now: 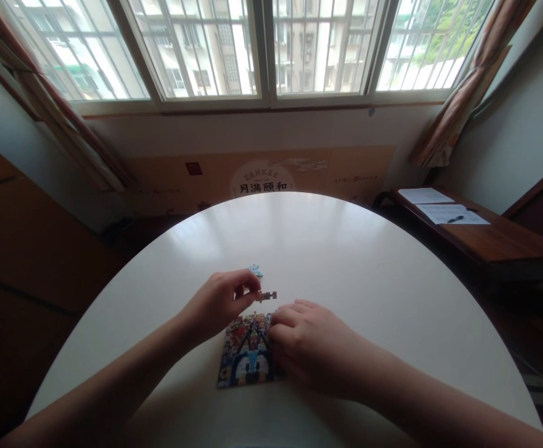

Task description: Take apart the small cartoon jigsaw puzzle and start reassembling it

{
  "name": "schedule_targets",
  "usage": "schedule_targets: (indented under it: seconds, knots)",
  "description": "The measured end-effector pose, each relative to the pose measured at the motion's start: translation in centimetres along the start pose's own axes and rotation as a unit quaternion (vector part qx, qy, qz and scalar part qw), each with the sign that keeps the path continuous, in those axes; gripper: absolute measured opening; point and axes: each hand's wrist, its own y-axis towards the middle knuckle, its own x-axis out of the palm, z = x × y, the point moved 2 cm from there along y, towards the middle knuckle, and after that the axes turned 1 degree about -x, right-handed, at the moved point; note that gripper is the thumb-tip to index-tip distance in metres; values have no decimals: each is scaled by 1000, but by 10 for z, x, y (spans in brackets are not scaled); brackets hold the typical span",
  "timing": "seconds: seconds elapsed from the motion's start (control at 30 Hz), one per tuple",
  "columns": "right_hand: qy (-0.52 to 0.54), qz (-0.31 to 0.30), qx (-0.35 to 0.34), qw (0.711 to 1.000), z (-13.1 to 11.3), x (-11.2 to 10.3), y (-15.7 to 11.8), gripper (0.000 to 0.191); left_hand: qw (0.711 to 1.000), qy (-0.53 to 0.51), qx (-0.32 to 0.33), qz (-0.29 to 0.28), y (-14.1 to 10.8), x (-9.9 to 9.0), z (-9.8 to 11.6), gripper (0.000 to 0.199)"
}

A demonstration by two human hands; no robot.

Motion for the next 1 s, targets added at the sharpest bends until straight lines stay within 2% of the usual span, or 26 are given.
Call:
schedule_targets:
  seconds: [0.1,0.27,0.37,0.47,0.7,1.0]
  knots:
    - [-4,6,22,1000,7,-6,-2,11,1000,-6,3,-3,-2,0,1,5]
    - [27,21,51,998,24,-12,-5,22,1000,-23,9,-18,-2,0,5,5]
    - [72,68,93,991,38,-9,-5,15,998,-38,26,-32,-2,2,7,6]
    - [104,125,115,980,47,-4,-5,16,997,-48,52,-41,-3,5,11,7]
    - [122,180,69,974,41,4,-3,12,995,-56,82,-16,-9,4,20,11]
    - [129,216,59,966,36,0,-3,13,993,-107,38,-16,-6,4,16,6]
